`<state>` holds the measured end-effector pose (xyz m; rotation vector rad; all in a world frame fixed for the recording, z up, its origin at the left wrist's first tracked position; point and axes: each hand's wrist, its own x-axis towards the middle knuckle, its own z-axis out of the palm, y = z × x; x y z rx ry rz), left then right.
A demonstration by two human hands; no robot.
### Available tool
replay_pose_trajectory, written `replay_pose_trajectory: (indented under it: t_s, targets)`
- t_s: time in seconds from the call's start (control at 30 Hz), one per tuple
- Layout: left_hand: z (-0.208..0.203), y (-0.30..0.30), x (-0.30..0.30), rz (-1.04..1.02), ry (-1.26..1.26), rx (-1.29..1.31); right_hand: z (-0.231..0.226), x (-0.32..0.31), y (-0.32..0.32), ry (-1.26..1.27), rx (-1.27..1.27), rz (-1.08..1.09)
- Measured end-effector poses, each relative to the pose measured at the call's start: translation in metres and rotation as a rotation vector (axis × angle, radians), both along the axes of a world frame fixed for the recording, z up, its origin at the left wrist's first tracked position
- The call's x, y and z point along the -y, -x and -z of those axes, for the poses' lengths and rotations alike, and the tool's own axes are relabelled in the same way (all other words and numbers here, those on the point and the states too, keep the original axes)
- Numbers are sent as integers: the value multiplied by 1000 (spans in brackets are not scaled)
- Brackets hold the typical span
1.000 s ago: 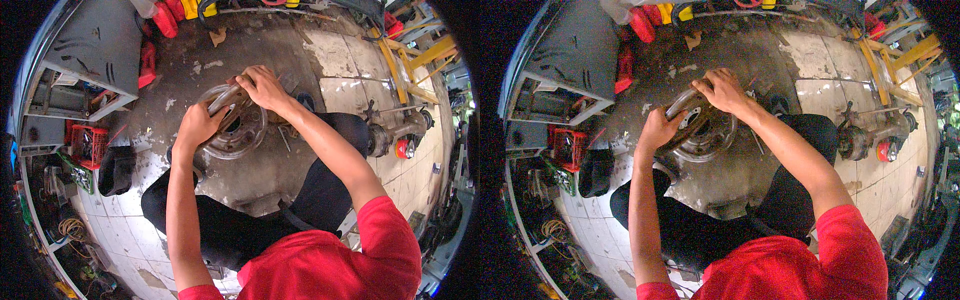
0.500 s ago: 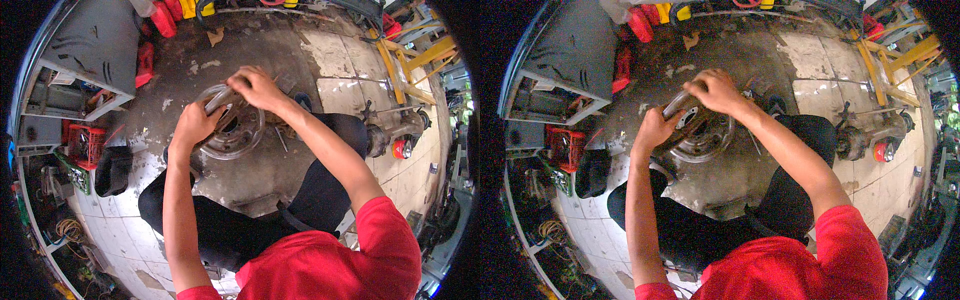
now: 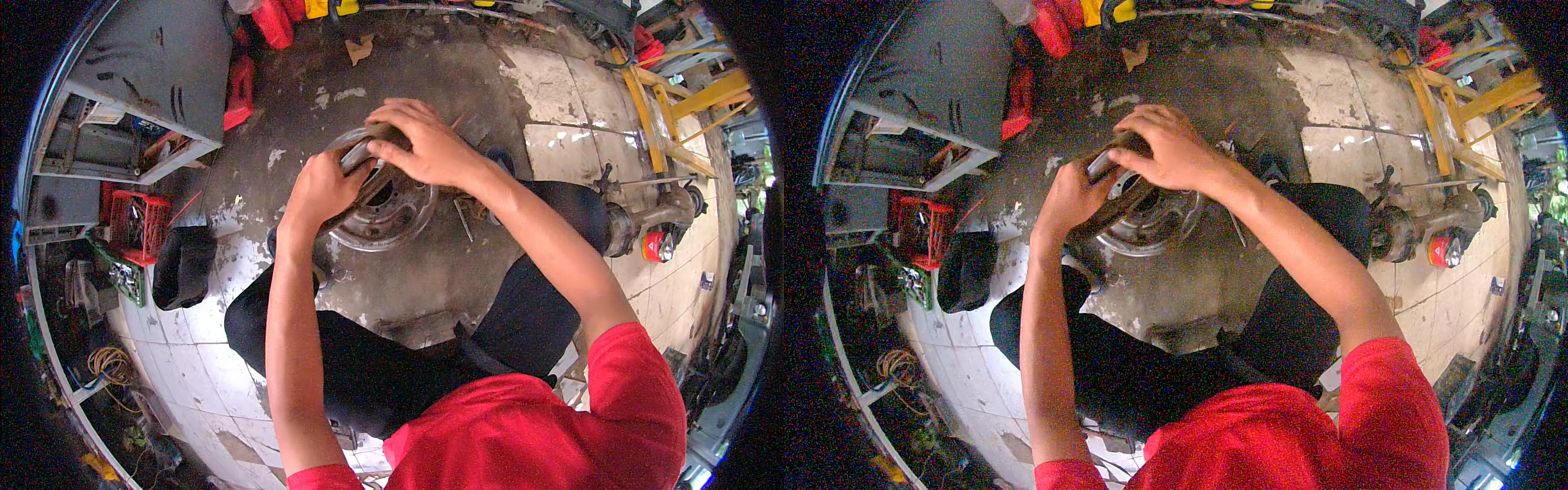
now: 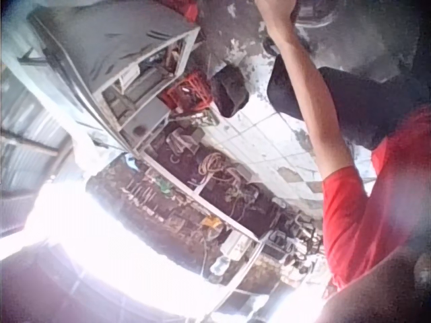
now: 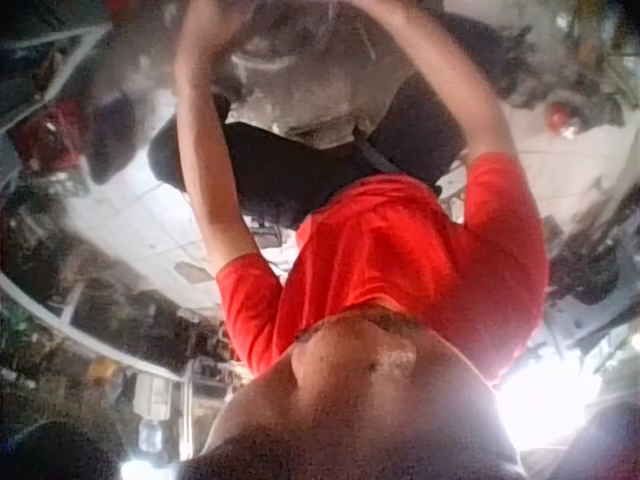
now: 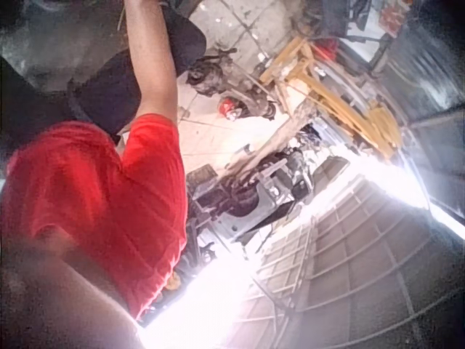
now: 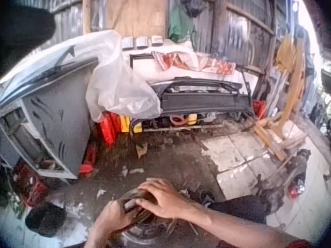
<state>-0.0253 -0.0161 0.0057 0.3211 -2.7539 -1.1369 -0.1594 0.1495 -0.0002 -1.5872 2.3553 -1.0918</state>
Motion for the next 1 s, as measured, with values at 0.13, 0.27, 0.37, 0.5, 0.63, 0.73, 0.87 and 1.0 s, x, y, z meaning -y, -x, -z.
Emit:
replay_pose_trajectory:
  t_s: [0.13, 0.27, 0.37, 0.5, 0.63, 0.73, 0.87, 1.0]
  targets:
    - [-1, 1, -1, -55, 6, 144, 9, -3, 21, -124, 85, 158]
    - [-5, 0, 1, -26, 7, 137, -6, -2, -7, 48, -223, -61]
    - [-1, -2, -2, -28, 25, 132, -3, 3, -6, 59, -80, -65]
    - [-9, -2, -8, -35, 27, 135, 5, 7, 5, 129, -99, 50]
    - [1, 0, 0, 7, -4, 107, 1, 9, -14, 238, -120, 2]
    - [-9, 1, -5, -57, 25, 194, 1, 4, 2, 45, -136, 48]
    - [-6, 0, -4, -52, 19, 157, -3, 4, 3, -89, -142, 51]
    - [-4, -1, -6, -35, 16, 127, -7, 4, -10, 109, -106, -98]
